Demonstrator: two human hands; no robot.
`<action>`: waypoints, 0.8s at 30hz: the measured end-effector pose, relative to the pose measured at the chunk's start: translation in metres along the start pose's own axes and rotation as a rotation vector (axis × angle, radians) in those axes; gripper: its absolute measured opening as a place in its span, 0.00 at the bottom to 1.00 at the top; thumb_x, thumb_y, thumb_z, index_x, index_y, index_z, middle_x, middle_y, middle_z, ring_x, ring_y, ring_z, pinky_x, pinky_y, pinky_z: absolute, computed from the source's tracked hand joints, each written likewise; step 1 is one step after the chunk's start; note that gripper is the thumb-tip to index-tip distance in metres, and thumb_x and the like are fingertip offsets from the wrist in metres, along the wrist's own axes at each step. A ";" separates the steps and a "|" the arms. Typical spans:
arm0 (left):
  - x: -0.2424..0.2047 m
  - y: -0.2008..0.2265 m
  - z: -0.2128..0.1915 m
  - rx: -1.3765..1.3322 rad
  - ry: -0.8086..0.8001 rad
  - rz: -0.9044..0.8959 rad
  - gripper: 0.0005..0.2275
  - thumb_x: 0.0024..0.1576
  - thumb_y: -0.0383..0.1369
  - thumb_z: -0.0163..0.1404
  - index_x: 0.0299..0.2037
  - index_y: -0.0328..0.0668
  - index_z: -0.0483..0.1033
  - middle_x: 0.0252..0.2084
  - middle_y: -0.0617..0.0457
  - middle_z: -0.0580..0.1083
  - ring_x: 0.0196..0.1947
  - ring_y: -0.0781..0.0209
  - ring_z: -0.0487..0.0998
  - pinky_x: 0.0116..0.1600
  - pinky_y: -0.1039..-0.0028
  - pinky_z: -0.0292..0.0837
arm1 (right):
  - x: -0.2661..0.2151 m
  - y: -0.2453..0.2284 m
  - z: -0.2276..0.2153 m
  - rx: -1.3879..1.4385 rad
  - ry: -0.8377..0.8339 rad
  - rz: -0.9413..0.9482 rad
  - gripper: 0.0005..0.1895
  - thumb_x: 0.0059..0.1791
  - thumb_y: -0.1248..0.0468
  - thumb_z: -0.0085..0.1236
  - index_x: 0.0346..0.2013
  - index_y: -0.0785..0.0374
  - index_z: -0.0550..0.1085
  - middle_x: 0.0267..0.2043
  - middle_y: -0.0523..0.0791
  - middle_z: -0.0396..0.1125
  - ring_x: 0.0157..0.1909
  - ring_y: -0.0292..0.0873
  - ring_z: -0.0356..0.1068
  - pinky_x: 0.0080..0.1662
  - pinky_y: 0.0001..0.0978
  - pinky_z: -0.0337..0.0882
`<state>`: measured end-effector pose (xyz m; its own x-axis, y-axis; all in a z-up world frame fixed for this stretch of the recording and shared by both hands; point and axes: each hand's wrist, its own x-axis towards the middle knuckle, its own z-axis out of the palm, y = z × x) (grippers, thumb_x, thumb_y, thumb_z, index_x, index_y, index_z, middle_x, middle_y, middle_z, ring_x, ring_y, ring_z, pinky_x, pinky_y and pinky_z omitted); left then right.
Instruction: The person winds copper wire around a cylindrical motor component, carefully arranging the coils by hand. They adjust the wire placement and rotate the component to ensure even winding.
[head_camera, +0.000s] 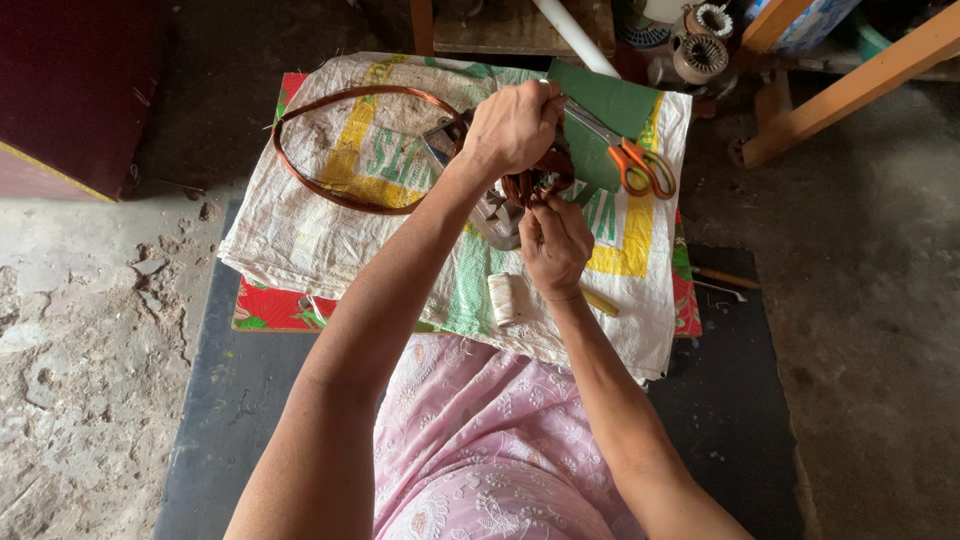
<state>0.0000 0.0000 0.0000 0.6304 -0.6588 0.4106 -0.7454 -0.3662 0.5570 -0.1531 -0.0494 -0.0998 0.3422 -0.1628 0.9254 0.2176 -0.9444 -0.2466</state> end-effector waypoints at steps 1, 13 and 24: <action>0.000 0.000 0.000 -0.006 0.007 0.004 0.14 0.65 0.39 0.43 0.35 0.39 0.78 0.25 0.43 0.77 0.26 0.46 0.79 0.36 0.55 0.73 | -0.001 0.000 0.001 0.012 -0.001 0.013 0.07 0.49 0.74 0.64 0.42 0.68 0.78 0.45 0.50 0.72 0.44 0.50 0.75 0.45 0.39 0.77; 0.001 -0.004 0.002 -0.007 0.013 0.024 0.15 0.65 0.40 0.43 0.36 0.40 0.79 0.25 0.44 0.76 0.26 0.46 0.79 0.35 0.56 0.72 | -0.008 -0.006 0.002 0.119 0.003 0.188 0.07 0.51 0.74 0.63 0.43 0.67 0.77 0.45 0.50 0.73 0.47 0.48 0.76 0.47 0.36 0.77; 0.001 -0.010 -0.002 -0.075 -0.047 0.081 0.14 0.66 0.39 0.43 0.44 0.42 0.80 0.28 0.47 0.78 0.29 0.52 0.81 0.41 0.59 0.76 | -0.034 0.000 0.007 0.356 -0.025 0.316 0.13 0.51 0.77 0.51 0.50 0.68 0.73 0.43 0.47 0.72 0.40 0.39 0.73 0.44 0.29 0.76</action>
<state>0.0083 0.0042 -0.0040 0.5563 -0.7152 0.4231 -0.7742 -0.2613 0.5764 -0.1580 -0.0419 -0.1336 0.4631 -0.4151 0.7831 0.3976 -0.6924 -0.6021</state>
